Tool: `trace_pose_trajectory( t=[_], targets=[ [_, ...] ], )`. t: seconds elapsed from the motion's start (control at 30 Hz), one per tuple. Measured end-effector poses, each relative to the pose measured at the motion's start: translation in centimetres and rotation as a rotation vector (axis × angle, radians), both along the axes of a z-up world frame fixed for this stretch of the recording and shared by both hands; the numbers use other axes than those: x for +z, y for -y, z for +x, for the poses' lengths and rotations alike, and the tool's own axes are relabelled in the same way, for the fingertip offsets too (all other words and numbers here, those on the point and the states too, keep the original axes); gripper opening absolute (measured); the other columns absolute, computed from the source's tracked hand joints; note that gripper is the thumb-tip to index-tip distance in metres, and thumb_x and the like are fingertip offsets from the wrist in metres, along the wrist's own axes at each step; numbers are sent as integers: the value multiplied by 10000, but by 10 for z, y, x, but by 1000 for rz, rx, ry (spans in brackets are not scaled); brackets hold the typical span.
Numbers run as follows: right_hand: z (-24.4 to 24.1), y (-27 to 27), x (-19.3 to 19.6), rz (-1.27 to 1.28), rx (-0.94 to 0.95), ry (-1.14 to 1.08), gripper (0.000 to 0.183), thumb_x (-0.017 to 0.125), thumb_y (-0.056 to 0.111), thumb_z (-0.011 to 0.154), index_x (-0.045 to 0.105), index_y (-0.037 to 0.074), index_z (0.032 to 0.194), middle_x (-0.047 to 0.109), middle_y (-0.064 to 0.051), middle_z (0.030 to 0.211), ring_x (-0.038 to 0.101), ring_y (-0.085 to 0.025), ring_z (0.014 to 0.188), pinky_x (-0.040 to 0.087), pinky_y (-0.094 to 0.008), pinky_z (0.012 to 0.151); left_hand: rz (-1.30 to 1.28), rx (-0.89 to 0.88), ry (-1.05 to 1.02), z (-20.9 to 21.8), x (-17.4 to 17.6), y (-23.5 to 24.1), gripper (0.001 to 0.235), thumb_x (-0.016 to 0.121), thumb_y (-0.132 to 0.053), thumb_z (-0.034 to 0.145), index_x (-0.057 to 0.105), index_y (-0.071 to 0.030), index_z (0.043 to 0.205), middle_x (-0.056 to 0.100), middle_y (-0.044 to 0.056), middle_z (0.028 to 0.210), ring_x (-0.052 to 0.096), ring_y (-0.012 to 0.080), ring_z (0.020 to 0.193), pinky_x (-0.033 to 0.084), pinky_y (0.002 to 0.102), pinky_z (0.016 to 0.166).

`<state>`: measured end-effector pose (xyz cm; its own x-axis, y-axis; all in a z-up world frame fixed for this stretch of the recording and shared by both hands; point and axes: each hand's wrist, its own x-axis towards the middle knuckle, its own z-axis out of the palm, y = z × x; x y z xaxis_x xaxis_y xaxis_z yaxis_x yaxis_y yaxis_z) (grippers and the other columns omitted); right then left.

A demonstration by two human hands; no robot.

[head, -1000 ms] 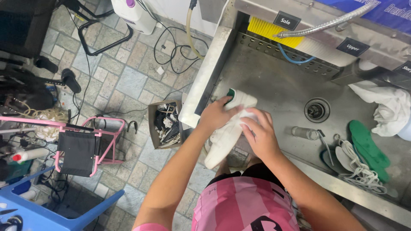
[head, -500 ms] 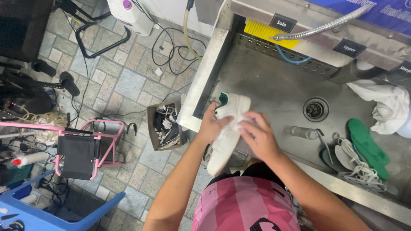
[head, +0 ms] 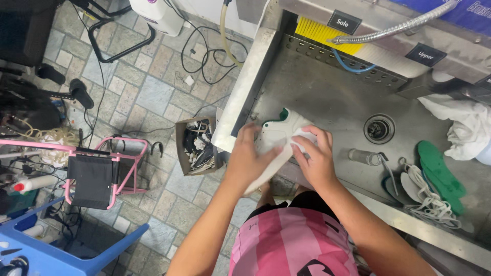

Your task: The person cleans a white sneaker using a blue spray bottle and a white cloth. They spray the shoe's sole and upper, then wipe the surfaces with the cloth. The person also rinses the shoe under a tap and uses a hose to spray the sole before wiping it again.

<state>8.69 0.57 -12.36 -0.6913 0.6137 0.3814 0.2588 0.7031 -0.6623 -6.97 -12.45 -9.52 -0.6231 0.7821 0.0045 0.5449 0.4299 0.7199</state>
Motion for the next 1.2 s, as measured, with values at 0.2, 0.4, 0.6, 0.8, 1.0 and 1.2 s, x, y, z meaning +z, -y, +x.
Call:
trace_pose_trajectory(
  t=[0.2,0.4,0.6,0.8,1.0,1.2],
  targets=[
    [-4,-13,0,-52,37,29,194,789,66,862,747,78,1051,620,-106,1256,557,-319,1137,502,-407,930,-228,-90,-36,26,43,35,835,858,-297,685,529,-147,1438,609,179,1389,684,396,1055,565,453,827],
    [-5,-15,11,18,-34,54,195,779,58,855,748,70,1048,624,-113,1236,564,-336,1149,520,-417,914,-181,-83,-39,41,23,44,796,826,-238,744,520,-142,1472,667,159,1333,713,364,1006,581,438,819],
    [3,39,26,-228,66,6,157,747,55,893,743,73,1049,669,-83,1225,636,-284,1120,530,-380,924,-99,-79,-54,42,4,48,749,827,-248,770,536,-107,1445,708,179,1242,729,349,977,592,432,774],
    [5,25,17,-128,146,-19,198,781,76,833,757,73,1030,640,-106,1179,610,-304,1085,509,-385,908,-104,-105,-35,39,-4,47,680,826,-267,785,567,-61,1378,738,183,1123,730,367,881,583,448,711],
    [1,9,16,-43,7,6,192,780,55,869,749,68,1058,645,-120,1271,599,-320,1075,507,-399,926,-75,-117,-49,41,-9,47,637,819,-248,791,586,-52,1350,744,183,1060,729,369,874,580,453,707],
    [7,63,41,-156,202,-84,217,795,55,810,749,78,1021,643,-120,1228,617,-313,1090,517,-389,936,-46,-151,-80,41,-11,44,716,808,-195,738,560,-40,1391,731,200,1089,728,371,870,578,458,703]
  ],
)
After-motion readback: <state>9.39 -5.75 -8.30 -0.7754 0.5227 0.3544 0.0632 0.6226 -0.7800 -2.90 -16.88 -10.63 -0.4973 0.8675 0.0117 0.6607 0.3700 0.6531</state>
